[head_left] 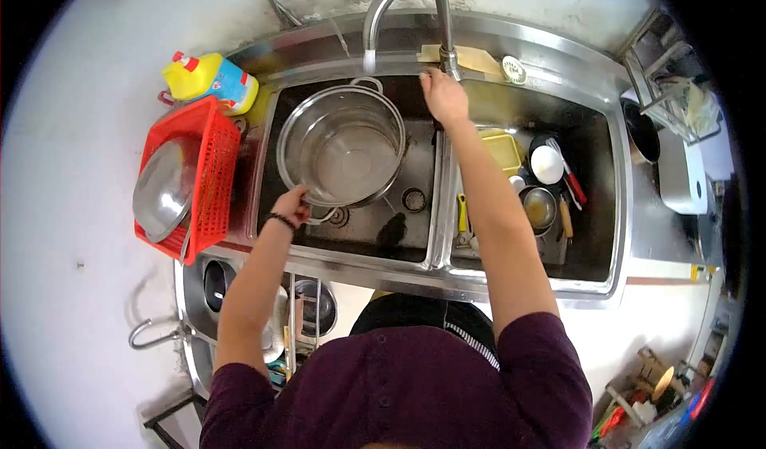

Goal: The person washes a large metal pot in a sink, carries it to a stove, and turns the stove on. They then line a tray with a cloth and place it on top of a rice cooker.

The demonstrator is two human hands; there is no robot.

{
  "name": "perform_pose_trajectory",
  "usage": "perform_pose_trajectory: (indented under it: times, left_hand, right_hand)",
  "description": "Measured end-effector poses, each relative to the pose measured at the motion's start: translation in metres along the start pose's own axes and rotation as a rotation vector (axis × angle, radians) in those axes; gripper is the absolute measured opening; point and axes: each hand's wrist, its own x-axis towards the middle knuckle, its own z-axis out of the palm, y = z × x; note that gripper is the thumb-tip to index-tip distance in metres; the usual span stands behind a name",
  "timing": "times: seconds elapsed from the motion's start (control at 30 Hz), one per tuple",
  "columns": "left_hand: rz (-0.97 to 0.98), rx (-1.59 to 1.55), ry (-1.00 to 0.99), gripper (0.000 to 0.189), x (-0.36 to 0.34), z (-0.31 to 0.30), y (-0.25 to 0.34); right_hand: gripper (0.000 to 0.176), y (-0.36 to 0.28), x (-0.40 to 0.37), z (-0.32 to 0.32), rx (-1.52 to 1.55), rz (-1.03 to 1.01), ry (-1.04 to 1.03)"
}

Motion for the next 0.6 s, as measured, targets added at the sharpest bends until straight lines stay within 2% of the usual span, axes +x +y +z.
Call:
perform_pose_trajectory:
  times: [0.07, 0.17, 0.2, 0.27, 0.33, 0.47, 0.53, 0.6]
  left_hand:
    - [-0.041, 0.054, -0.038, 0.020, 0.028, 0.015, -0.002]
    - [-0.079, 0.060, -0.071, 0.019, 0.063, 0.022, -0.010]
    - [-0.083, 0.058, -0.102, 0.019, 0.070, 0.021, -0.011]
    - [-0.107, 0.056, -0.122, 0.018, 0.078, 0.019, -0.012]
    - [-0.131, 0.113, -0.124, 0.019, 0.087, 0.018, -0.014]
    - [-0.116, 0.160, -0.090, 0.019, 0.100, 0.005, -0.024]
    - [-0.100, 0.186, -0.180, 0.024, 0.106, 0.001, -0.029]
    - [-0.061, 0.178, -0.193, 0.024, 0.116, -0.002, -0.036]
  right_hand:
    - [0.037, 0.009, -0.009, -0.010, 0.006, -0.033, -0.025]
    - [0.037, 0.014, -0.011, -0.006, 0.032, -0.260, 0.084]
    - [0.037, 0.009, -0.017, -0.001, 0.023, -0.256, 0.076]
    - [0.040, -0.004, -0.047, 0.003, -0.038, -0.199, 0.303]
    - [0.040, -0.013, -0.084, 0.020, 0.091, -0.026, 0.264]
    - [0.035, -0.038, -0.151, 0.044, 0.201, 0.076, 0.135]
    - [0.033, -0.051, -0.173, 0.048, 0.184, 0.158, 0.118]
    - [0.031, -0.054, -0.186, 0.051, 0.183, 0.157, 0.113]
